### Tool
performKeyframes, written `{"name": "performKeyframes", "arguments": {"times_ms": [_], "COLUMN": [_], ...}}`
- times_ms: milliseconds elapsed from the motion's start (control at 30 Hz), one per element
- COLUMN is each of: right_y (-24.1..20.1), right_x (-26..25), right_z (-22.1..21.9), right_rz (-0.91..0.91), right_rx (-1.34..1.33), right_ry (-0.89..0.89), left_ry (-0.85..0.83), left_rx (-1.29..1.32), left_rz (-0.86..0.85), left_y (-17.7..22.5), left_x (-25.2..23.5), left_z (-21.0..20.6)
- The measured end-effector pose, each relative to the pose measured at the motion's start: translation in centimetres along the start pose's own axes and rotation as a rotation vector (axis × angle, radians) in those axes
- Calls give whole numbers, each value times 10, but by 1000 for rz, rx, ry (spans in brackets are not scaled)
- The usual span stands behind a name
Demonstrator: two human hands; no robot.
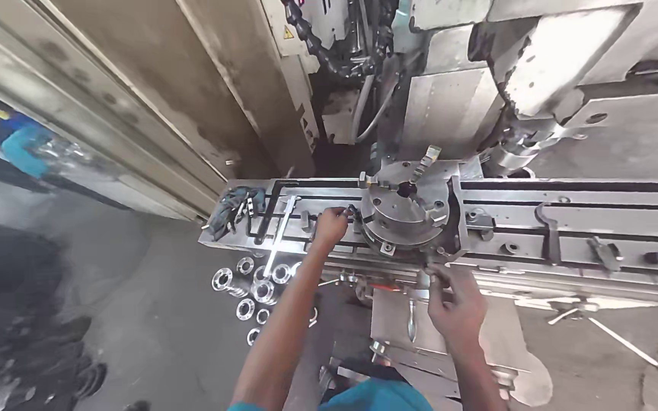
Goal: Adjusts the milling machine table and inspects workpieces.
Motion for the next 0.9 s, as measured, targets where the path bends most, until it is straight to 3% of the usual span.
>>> {"name": "performKeyframes", "arguments": {"times_ms": [500, 633, 800, 900], "right_y": [11, 11, 10, 11], "right_x": [2, 4, 3, 4], "right_z": [-10, -12, -13, -15], "right_rz": [44, 25, 15, 31], "right_rx": [26, 52, 71, 82], "right_ry": [156, 173, 191, 209], "left_ry": [106, 132, 143, 164], "left_rx": [-119, -51, -518, -787], "left_rz": [48, 54, -46, -265], "left_y": [23, 17, 17, -3], "left_x": [11, 13, 23, 11], "left_z": [-28, -34, -22, -10]}}
Point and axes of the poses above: each hand's wrist, its own x-axis away from the middle knuckle, its own z-axis out of the back of the hand, y = z × x, the point moved 1 cm from there along -x, towards the middle knuckle, and after that the axes turned 2 degrees about -z, right-handed, at the moved point
